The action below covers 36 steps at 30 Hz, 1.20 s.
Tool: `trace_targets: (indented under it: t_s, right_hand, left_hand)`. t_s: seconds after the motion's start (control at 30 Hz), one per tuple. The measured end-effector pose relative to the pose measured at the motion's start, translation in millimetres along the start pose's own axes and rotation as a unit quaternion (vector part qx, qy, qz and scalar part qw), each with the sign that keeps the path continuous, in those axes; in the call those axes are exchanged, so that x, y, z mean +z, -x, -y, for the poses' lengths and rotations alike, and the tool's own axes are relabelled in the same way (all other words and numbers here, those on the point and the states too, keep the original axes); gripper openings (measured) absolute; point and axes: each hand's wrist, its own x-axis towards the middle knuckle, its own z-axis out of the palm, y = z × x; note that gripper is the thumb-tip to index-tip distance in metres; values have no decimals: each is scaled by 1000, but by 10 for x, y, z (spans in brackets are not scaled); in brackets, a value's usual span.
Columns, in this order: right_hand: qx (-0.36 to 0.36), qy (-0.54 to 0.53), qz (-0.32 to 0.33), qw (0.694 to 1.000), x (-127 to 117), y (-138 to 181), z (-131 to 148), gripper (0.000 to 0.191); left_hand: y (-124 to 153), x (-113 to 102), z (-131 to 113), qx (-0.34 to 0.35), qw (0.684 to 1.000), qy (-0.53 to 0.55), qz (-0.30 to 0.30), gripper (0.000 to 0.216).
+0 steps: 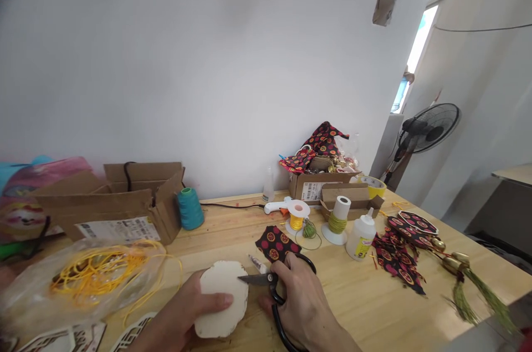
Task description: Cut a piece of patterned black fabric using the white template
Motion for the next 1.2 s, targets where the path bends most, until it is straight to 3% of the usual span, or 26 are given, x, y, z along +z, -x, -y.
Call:
trace_targets:
  t_s: [0.77, 1.2]
  right_hand:
    - [25, 7, 4, 1000, -34, -12, 7, 25]
    - [-2, -2, 19, 1000, -49, -2, 22, 27]
  left_hand:
    - [0, -28, 11, -15, 1000, 3, 9, 42]
    - [-52, -79, 73, 7, 1000, -2, -12, 46]
